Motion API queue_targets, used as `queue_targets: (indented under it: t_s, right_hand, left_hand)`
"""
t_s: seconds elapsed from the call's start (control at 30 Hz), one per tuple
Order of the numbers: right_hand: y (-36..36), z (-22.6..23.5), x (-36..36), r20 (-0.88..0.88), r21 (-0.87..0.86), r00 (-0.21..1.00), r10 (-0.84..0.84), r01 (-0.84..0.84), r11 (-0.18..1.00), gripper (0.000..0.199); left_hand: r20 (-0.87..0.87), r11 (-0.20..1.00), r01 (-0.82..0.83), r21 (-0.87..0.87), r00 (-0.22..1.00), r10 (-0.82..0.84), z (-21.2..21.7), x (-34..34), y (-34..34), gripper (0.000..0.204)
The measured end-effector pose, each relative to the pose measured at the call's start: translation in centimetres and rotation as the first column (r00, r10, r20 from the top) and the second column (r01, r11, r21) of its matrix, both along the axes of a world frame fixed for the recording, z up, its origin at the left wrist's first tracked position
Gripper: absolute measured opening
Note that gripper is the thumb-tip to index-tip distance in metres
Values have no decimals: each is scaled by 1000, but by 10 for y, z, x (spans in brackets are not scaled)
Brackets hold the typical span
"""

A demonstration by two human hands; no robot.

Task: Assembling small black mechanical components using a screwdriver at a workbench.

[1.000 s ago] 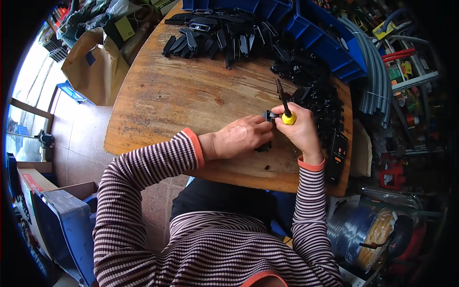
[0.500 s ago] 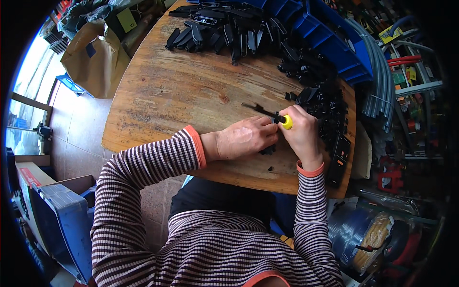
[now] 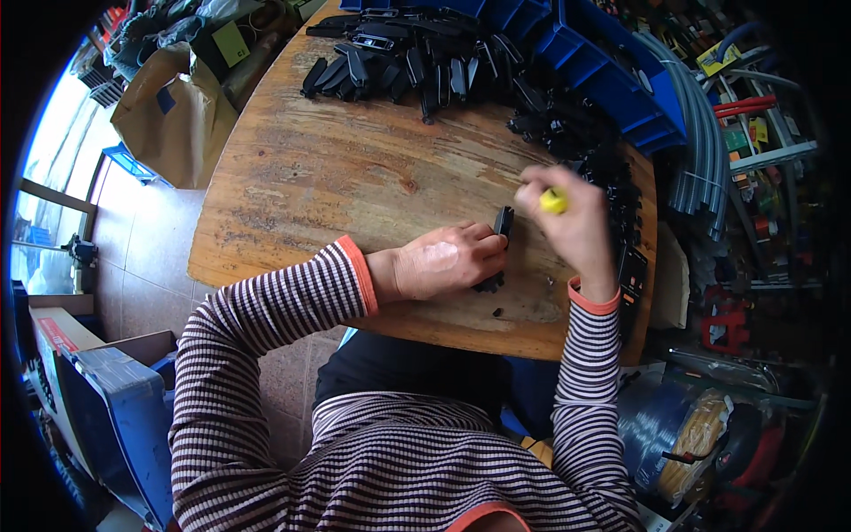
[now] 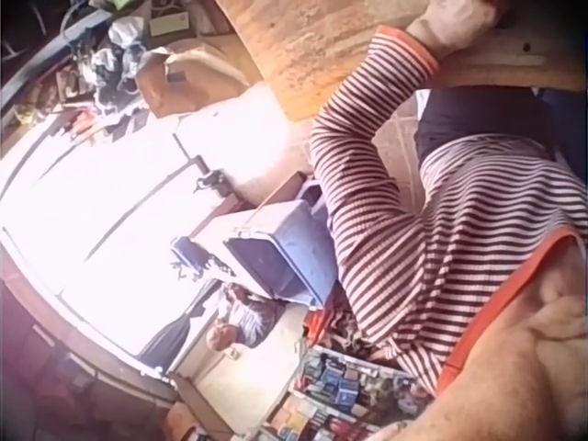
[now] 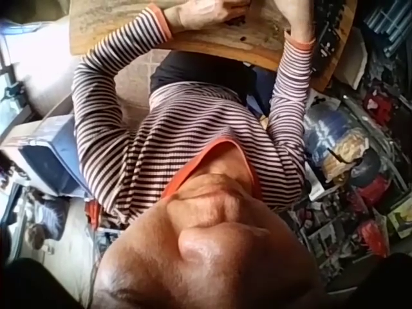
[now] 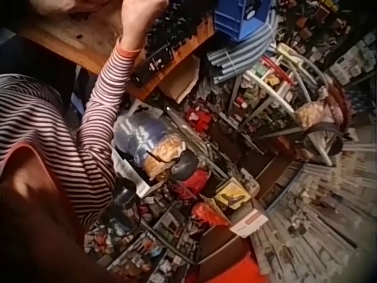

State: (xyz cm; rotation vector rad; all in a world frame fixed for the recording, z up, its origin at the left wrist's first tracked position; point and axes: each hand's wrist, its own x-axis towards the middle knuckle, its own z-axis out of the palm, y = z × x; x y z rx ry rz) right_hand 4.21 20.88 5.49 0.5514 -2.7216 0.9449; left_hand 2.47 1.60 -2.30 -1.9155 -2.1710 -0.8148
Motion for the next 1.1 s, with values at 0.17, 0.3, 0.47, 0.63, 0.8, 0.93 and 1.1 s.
queue_targets:
  t_s: [0.17, 0.3, 0.47, 0.63, 0.8, 0.93, 1.1]
  right_hand:
    - [-22, -30, -15, 5, -613, 984, -179, 144, 777, 13]
    - [-5, -23, -19, -18, -643, 945, -325, 238, 727, 14]
    - [35, -27, -42, -255, 208, 949, -187, 243, 948, 15]
    - [33, -55, -40, -214, 318, 963, -166, 229, 920, 15]
    - [35, -46, -44, -84, 338, 985, -153, 172, 925, 19]
    - [32, -50, -54, -146, 366, 976, -163, 206, 908, 16]
    - [31, -42, -38, -271, 197, 931, -246, 303, 932, 14]
  left_hand:
    - [58, 999, 29, -24, 998, -28, 8, -2, 1, 32]
    - [-43, 1000, 18, 18, 999, -17, 5, -5, -1, 33]
    - [-168, 989, 85, 123, 984, -64, 7, -23, 19, 37]
    - [-84, 995, -36, -96, 996, 28, 6, -37, 10, 39]
    - [253, 897, -441, 19, 870, 422, 7, -83, -34, 25]
    - [204, 658, -730, 184, 683, 701, 0, -120, -31, 26]
    - [29, 542, -836, 90, 546, 837, 5, -129, -9, 28]
